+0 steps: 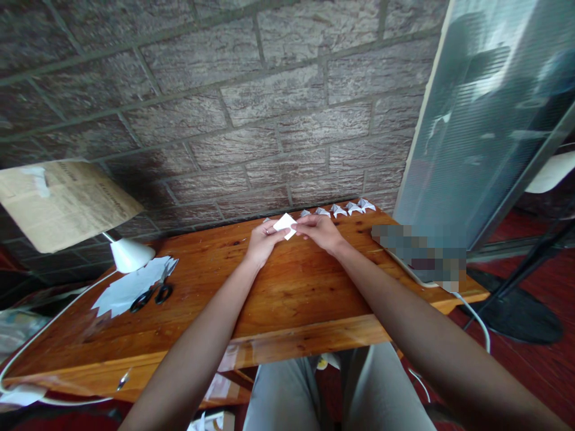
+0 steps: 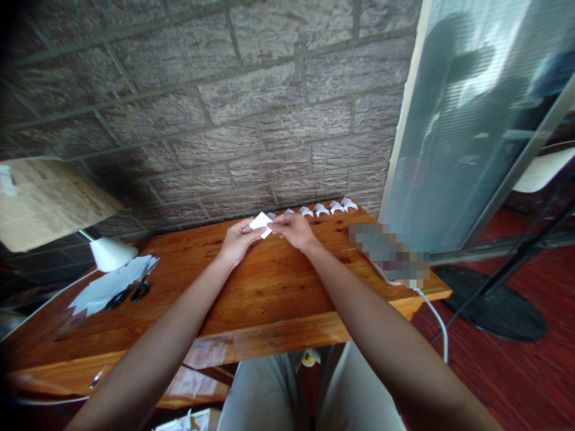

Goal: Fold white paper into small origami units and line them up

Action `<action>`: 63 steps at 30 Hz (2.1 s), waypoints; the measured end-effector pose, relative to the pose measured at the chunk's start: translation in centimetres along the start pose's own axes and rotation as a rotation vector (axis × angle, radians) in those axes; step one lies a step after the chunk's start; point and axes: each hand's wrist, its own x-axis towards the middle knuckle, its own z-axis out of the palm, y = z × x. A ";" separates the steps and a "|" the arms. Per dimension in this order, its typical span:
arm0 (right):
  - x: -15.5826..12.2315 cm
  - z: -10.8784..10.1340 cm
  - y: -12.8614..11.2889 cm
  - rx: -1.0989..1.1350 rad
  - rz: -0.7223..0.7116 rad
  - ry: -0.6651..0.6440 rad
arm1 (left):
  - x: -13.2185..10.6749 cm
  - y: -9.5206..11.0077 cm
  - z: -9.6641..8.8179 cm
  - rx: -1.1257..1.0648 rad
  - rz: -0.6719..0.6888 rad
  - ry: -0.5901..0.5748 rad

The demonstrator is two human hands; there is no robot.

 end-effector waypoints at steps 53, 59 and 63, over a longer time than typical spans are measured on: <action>-0.5 -0.3 -1.1 -0.360 -0.521 0.030 | -0.4 0.8 0.3 0.243 0.357 0.092; -0.4 -0.4 -0.7 -0.341 -0.530 0.021 | -0.4 0.6 0.0 0.261 0.368 0.053; -0.6 -0.2 -0.8 -0.360 -0.563 0.051 | -0.4 0.7 0.3 0.218 0.337 0.060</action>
